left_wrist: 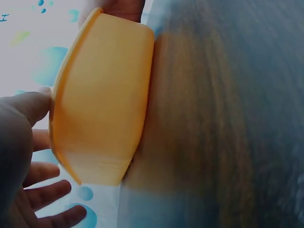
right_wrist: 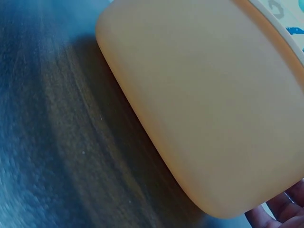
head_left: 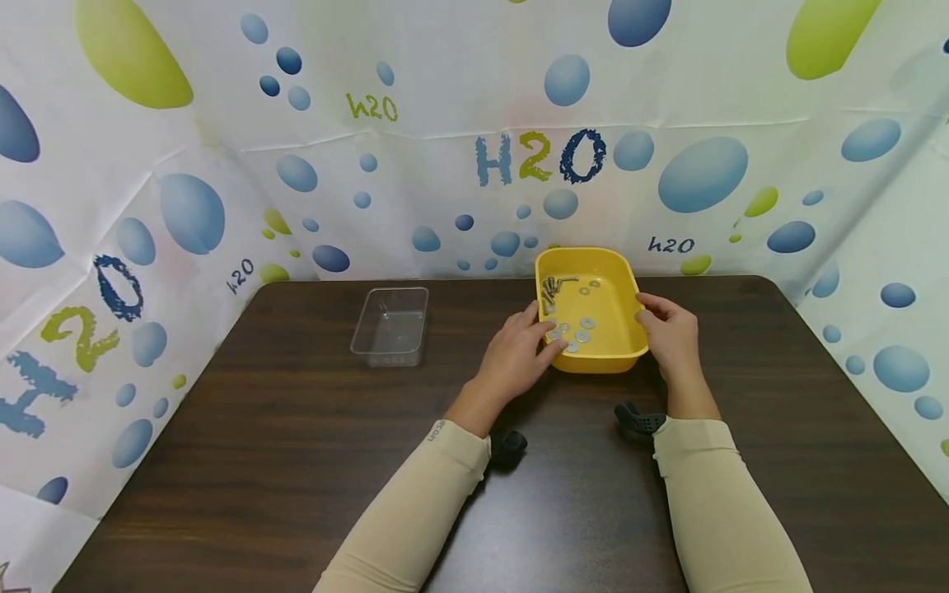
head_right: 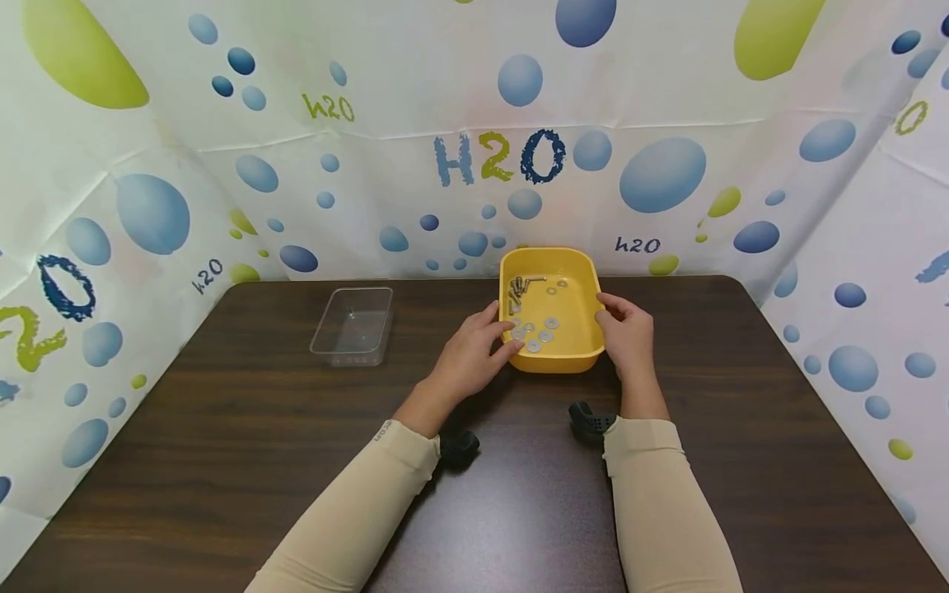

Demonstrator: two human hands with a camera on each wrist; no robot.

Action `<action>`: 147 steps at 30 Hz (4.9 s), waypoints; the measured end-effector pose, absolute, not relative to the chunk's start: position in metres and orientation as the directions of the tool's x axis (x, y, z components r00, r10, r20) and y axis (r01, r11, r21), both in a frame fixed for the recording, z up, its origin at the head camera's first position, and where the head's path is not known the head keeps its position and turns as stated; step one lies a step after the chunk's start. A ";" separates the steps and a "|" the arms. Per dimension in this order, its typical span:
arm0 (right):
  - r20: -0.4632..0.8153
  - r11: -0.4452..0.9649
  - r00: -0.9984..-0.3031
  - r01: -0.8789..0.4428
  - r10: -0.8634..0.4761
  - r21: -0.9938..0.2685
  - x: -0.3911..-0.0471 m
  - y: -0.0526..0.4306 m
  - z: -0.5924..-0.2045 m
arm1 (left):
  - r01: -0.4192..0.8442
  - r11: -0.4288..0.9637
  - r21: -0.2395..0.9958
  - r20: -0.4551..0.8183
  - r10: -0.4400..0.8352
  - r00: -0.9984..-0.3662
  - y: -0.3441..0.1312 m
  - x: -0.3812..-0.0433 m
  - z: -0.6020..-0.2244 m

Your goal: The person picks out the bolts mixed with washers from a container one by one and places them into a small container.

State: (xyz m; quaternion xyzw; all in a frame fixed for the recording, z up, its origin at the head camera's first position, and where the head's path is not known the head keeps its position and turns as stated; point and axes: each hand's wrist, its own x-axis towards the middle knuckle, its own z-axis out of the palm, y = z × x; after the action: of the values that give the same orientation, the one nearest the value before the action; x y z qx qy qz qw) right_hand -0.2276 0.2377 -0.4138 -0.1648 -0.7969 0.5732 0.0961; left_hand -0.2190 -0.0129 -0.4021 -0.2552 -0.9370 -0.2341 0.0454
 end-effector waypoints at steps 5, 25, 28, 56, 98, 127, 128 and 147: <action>-0.030 0.303 -0.928 0.152 0.372 -0.941 -0.227 0.237 -0.414 | 0.570 0.745 0.347 0.241 0.516 -0.822 -0.018 -0.216 -0.400; -0.016 0.328 -0.928 0.148 0.372 -0.933 -0.227 0.237 -0.414 | 0.773 0.605 0.194 0.412 0.665 -0.623 -0.027 -0.210 -0.401; -0.017 0.336 -0.927 0.153 0.374 -0.929 -0.227 0.237 -0.414 | 0.791 0.586 0.179 0.431 0.676 -0.598 -0.025 -0.211 -0.402; 0.236 0.544 -0.965 -0.139 0.112 -0.827 -0.252 0.181 -0.369 | 0.790 0.582 0.196 0.422 0.677 -0.603 -0.018 -0.214 -0.404; -0.141 0.829 -0.930 -0.223 -0.338 -0.513 -0.279 0.149 -0.397 | 0.790 0.591 0.164 0.441 0.672 -0.595 -0.017 -0.214 -0.405; -0.164 0.878 -0.970 -0.081 -0.178 -0.472 -0.286 0.152 -0.394 | 0.790 0.577 0.209 0.452 0.659 -0.601 -0.014 -0.216 -0.404; -0.171 0.878 -0.970 -0.072 -0.172 -0.473 -0.286 0.153 -0.394 | 0.790 0.577 0.210 0.453 0.658 -0.601 -0.014 -0.216 -0.404; -0.215 0.901 -0.967 -0.032 -0.138 -0.433 -0.288 0.154 -0.392 | 0.781 0.586 0.213 0.448 0.652 -0.612 -0.013 -0.219 -0.404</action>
State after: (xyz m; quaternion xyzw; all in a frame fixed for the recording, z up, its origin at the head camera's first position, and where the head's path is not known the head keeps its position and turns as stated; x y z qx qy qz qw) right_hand -0.2876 0.1538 -0.3917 0.0441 -0.9674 0.2181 -0.1210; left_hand -0.2186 -0.0126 -0.4045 -0.4093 -0.8755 -0.1983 0.1634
